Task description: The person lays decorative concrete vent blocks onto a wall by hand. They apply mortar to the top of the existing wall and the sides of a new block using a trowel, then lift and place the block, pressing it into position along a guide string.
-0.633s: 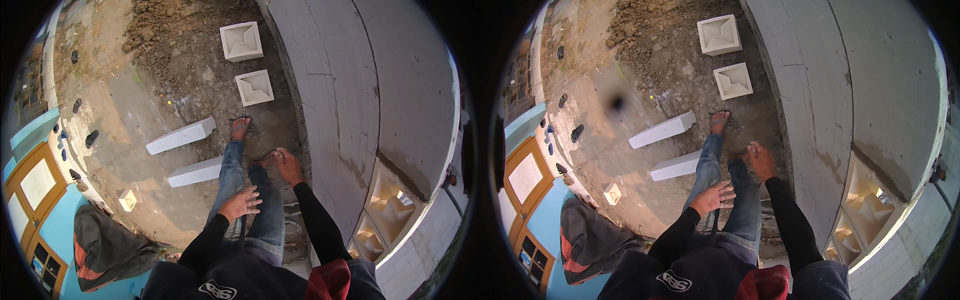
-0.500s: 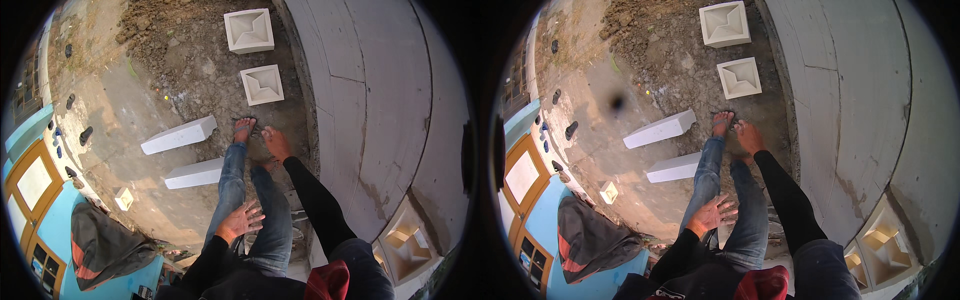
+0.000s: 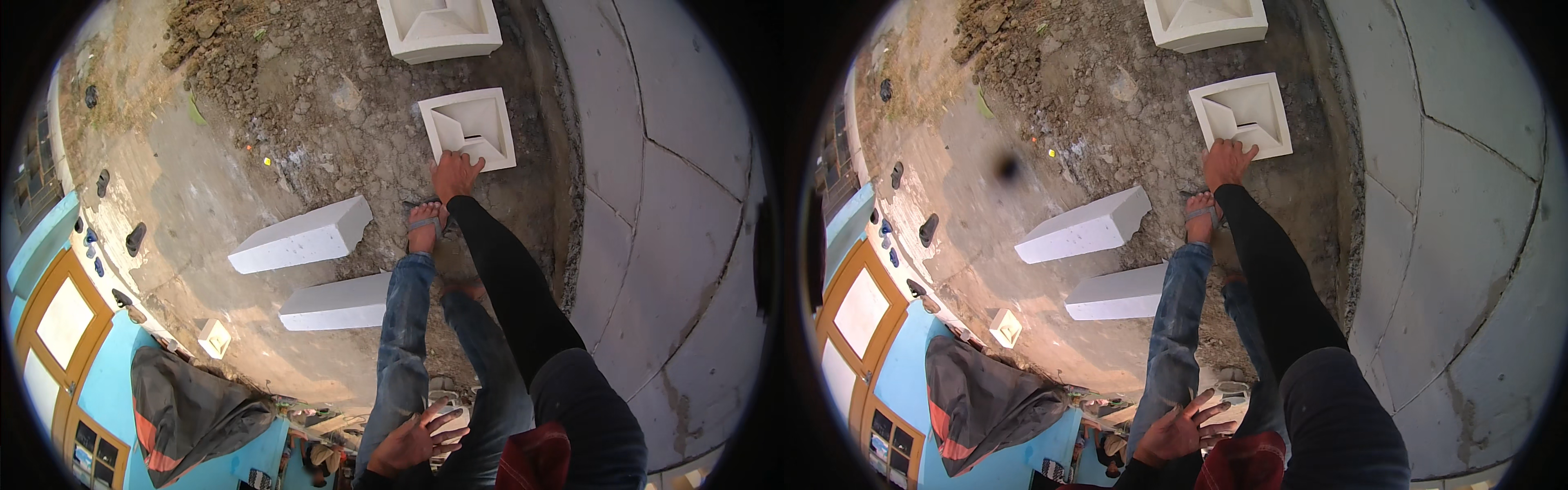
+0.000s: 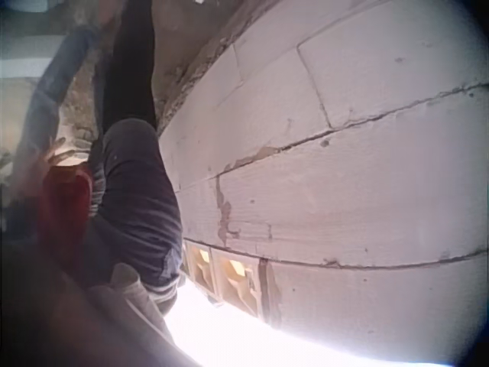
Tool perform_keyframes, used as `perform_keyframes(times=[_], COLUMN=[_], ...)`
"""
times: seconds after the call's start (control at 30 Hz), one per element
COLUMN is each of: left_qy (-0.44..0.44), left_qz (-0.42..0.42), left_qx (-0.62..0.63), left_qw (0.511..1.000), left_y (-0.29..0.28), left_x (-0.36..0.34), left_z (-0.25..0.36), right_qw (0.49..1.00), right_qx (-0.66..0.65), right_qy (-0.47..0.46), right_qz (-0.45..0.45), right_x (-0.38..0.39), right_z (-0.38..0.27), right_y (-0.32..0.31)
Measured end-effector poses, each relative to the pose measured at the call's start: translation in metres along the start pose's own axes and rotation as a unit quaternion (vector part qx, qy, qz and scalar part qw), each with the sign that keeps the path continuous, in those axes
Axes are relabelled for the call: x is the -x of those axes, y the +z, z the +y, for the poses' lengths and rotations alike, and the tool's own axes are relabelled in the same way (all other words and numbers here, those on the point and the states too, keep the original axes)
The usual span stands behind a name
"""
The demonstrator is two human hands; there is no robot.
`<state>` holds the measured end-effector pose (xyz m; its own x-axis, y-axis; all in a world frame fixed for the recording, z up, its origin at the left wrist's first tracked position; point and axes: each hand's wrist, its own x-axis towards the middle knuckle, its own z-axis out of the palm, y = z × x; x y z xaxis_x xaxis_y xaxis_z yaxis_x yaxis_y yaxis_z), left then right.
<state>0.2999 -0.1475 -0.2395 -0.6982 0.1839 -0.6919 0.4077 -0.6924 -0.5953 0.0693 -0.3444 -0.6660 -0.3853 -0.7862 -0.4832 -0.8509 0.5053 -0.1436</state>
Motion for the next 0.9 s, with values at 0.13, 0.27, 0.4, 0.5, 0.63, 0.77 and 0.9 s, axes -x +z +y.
perform_keyframes(times=[0.13, 0.27, 0.4, 0.5, 0.63, 0.77, 0.9], left_qy=[-0.008, 0.015, 0.046, 0.165, 0.475, 0.458, 0.424], left_qz=[-0.005, 0.008, 0.040, 0.182, 0.302, 0.236, 0.171], left_qx=[-0.020, -0.030, -0.103, -0.404, -0.772, -0.844, -0.868], left_qw=[1.000, 0.999, 0.993, 0.881, 0.297, 0.146, 0.196], left_y=[-0.004, -0.002, -0.007, 0.012, 0.193, 0.281, 0.329], left_x=[-0.002, 0.002, 0.001, -0.009, 0.035, 0.091, 0.151], left_z=[0.003, 0.003, 0.012, 0.007, 0.032, 0.036, -0.005], right_qw=[0.998, 0.974, 0.774, 0.578, 0.400, 0.304, 0.300], right_qx=[-0.058, -0.216, -0.602, -0.783, -0.875, -0.910, -0.927], right_qy=[0.007, 0.037, 0.159, 0.206, 0.256, 0.258, 0.180], right_qz=[-0.005, -0.064, -0.116, -0.102, -0.093, -0.114, -0.137], right_x=[0.000, -0.002, 0.009, 0.089, 0.197, 0.278, 0.330], right_z=[0.012, 0.036, 0.086, 0.043, 0.001, -0.043, -0.062], right_y=[-0.019, -0.091, -0.188, -0.263, -0.371, -0.483, -0.558])
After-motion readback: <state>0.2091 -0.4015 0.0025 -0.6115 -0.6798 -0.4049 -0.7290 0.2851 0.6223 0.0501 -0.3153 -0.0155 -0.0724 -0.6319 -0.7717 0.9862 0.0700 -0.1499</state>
